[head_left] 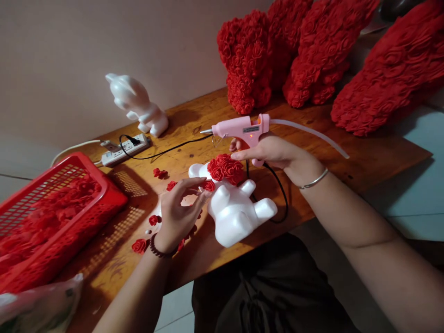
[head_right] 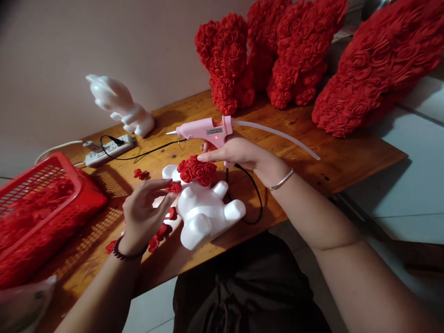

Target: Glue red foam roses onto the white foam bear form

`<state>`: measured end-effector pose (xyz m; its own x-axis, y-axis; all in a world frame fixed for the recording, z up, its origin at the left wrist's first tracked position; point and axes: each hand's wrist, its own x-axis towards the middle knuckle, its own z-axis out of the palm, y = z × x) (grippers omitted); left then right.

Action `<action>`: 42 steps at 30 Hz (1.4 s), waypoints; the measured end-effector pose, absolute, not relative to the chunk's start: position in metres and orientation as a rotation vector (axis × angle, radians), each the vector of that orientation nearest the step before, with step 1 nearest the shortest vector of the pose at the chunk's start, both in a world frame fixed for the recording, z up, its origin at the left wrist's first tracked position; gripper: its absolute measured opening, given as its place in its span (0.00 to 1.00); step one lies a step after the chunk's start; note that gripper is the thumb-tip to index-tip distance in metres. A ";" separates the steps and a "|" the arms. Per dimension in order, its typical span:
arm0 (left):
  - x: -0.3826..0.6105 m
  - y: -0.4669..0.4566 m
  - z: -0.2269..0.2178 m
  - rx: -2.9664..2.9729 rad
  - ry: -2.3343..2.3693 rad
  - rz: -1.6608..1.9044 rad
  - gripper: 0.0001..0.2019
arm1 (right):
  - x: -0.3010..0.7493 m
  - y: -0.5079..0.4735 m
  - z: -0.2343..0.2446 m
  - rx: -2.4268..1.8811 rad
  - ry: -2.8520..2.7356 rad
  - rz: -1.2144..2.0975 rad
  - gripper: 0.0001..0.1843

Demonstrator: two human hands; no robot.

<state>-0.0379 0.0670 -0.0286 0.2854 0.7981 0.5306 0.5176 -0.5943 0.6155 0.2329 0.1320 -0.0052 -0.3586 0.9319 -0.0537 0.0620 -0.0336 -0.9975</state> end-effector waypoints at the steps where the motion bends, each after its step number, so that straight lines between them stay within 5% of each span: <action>1: -0.037 0.066 -0.028 2.242 1.186 1.211 0.11 | 0.232 0.133 -0.008 -1.073 -1.515 1.504 0.20; 12: -0.032 0.072 -0.028 2.194 1.072 1.183 0.04 | 0.220 0.125 -0.027 -0.975 -1.582 1.582 0.17; 42: -0.027 0.083 -0.014 2.894 0.946 1.110 0.10 | 0.209 0.113 -0.017 -1.142 -1.642 1.363 0.12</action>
